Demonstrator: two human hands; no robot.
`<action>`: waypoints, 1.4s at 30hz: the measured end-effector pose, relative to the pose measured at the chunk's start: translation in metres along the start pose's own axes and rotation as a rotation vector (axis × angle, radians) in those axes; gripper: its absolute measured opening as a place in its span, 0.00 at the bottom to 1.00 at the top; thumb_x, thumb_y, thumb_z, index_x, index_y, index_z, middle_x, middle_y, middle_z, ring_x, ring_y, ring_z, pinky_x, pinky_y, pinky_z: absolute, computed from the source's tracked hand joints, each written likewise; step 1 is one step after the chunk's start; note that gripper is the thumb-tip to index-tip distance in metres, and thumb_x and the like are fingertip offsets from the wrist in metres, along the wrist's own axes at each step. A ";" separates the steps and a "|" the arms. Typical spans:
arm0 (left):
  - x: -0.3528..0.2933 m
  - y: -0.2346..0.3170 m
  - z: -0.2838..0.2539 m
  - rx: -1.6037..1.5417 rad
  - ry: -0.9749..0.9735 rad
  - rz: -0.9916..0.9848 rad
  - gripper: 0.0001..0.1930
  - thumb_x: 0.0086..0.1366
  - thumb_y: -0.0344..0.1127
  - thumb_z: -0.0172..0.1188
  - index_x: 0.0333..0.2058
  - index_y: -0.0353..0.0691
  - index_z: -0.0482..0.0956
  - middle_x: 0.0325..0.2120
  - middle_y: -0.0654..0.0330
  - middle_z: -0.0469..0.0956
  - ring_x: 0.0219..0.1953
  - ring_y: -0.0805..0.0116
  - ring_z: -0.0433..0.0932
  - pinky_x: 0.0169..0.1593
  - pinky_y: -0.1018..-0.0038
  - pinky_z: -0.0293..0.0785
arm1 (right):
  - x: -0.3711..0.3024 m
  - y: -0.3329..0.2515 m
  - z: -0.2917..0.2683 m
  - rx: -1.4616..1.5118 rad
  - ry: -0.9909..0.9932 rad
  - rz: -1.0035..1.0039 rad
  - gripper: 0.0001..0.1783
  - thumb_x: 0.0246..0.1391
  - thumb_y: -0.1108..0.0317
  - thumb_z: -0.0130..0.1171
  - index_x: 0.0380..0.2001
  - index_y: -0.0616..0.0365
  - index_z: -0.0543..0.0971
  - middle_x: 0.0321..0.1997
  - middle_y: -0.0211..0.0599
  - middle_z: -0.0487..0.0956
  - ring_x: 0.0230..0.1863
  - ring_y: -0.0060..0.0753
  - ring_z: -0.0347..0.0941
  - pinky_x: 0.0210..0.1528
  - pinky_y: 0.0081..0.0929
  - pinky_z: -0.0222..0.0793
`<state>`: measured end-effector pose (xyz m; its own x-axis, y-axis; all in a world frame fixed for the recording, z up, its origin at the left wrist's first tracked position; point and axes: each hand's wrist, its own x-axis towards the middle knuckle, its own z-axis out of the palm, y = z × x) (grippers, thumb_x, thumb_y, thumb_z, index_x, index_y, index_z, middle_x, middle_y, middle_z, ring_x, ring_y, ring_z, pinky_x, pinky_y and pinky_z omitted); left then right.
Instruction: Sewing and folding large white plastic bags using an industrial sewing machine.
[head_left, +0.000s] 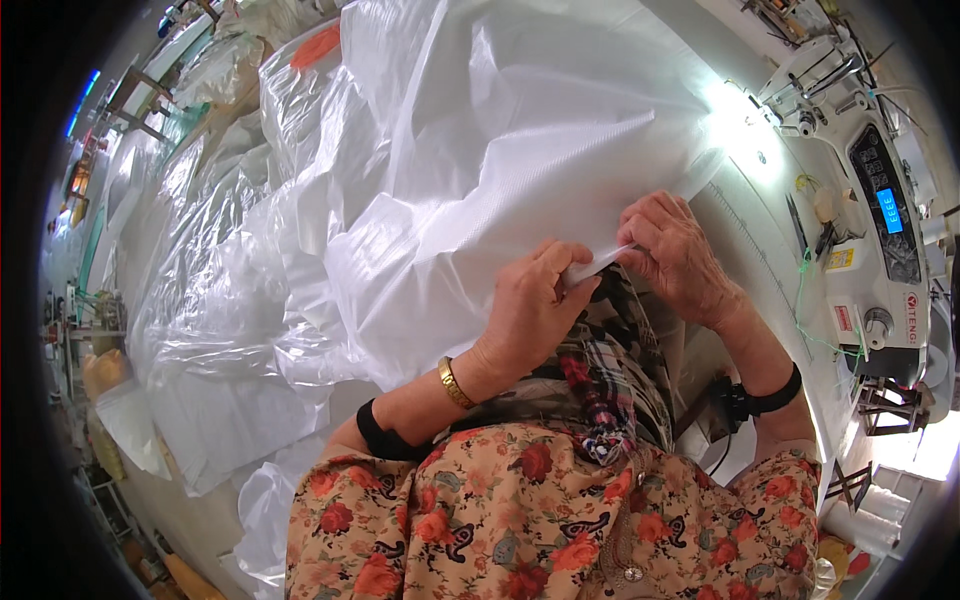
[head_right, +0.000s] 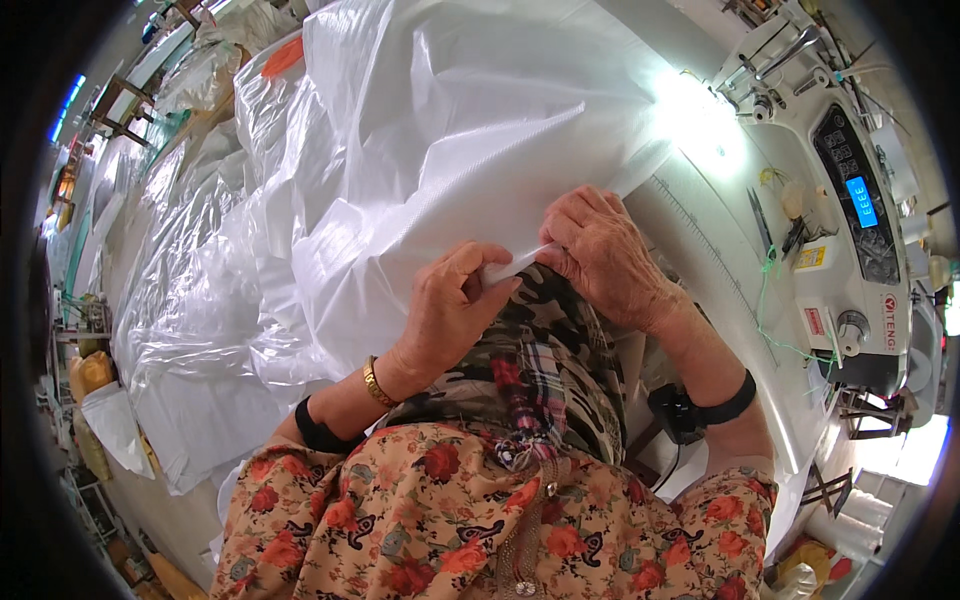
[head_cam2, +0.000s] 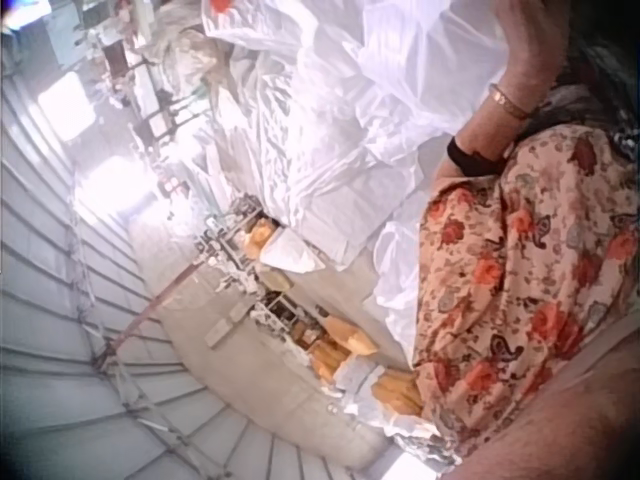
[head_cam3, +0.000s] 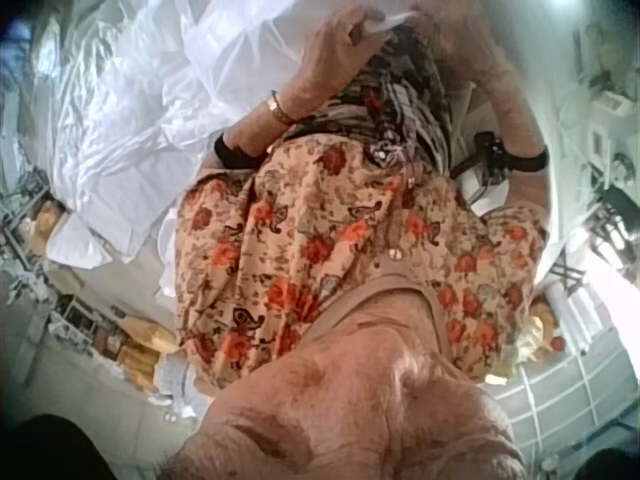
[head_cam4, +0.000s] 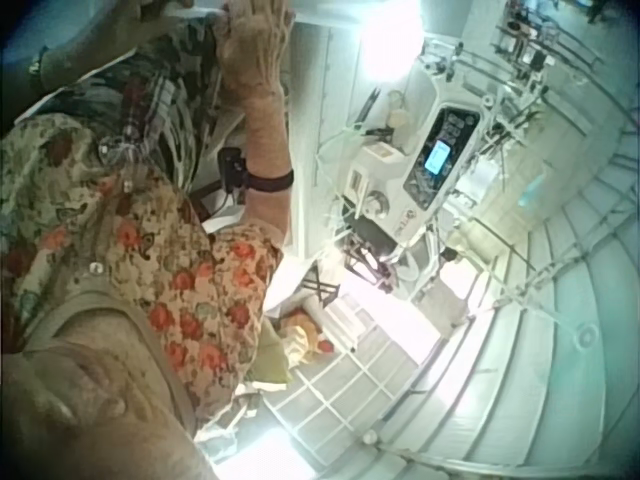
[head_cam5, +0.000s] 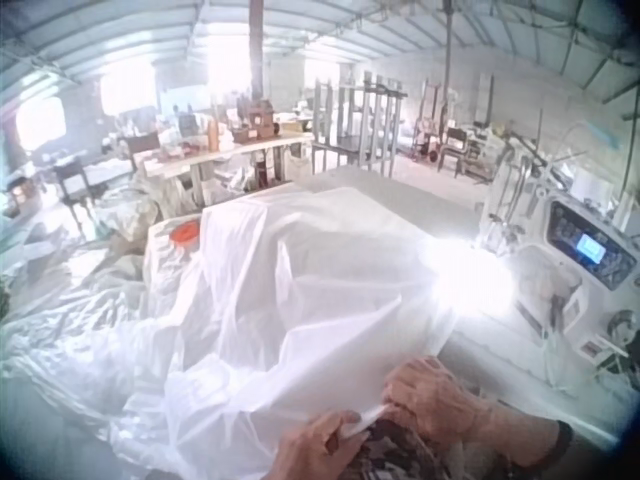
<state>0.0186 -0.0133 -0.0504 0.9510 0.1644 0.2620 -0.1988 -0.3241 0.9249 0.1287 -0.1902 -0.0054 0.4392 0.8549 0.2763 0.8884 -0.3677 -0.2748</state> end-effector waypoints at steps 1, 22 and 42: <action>0.001 0.000 0.000 0.021 -0.008 0.002 0.09 0.55 0.26 0.66 0.35 0.34 0.78 0.21 0.61 0.69 0.19 0.75 0.64 0.25 0.77 0.63 | 0.000 0.000 0.000 0.007 -0.009 0.011 0.13 0.56 0.57 0.57 0.32 0.56 0.74 0.35 0.36 0.72 0.43 0.41 0.66 0.50 0.38 0.60; 0.013 0.009 -0.014 0.210 -0.145 0.340 0.10 0.60 0.22 0.58 0.41 0.32 0.77 0.27 0.51 0.75 0.25 0.53 0.75 0.30 0.66 0.69 | 0.007 0.010 -0.009 0.029 0.061 0.024 0.13 0.56 0.59 0.58 0.26 0.55 0.72 0.27 0.36 0.72 0.35 0.43 0.70 0.40 0.38 0.64; 0.050 0.011 -0.030 0.019 -0.301 0.002 0.07 0.58 0.25 0.60 0.36 0.32 0.80 0.15 0.65 0.69 0.20 0.83 0.61 0.23 0.80 0.58 | 0.001 0.096 -0.031 -0.034 0.113 0.162 0.18 0.47 0.54 0.66 0.26 0.56 0.73 0.28 0.34 0.74 0.36 0.42 0.72 0.44 0.36 0.67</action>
<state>0.0569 0.0194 -0.0188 0.9785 -0.1195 0.1678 -0.1993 -0.3420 0.9183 0.2183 -0.2356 -0.0028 0.5873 0.7377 0.3330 0.8081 -0.5110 -0.2931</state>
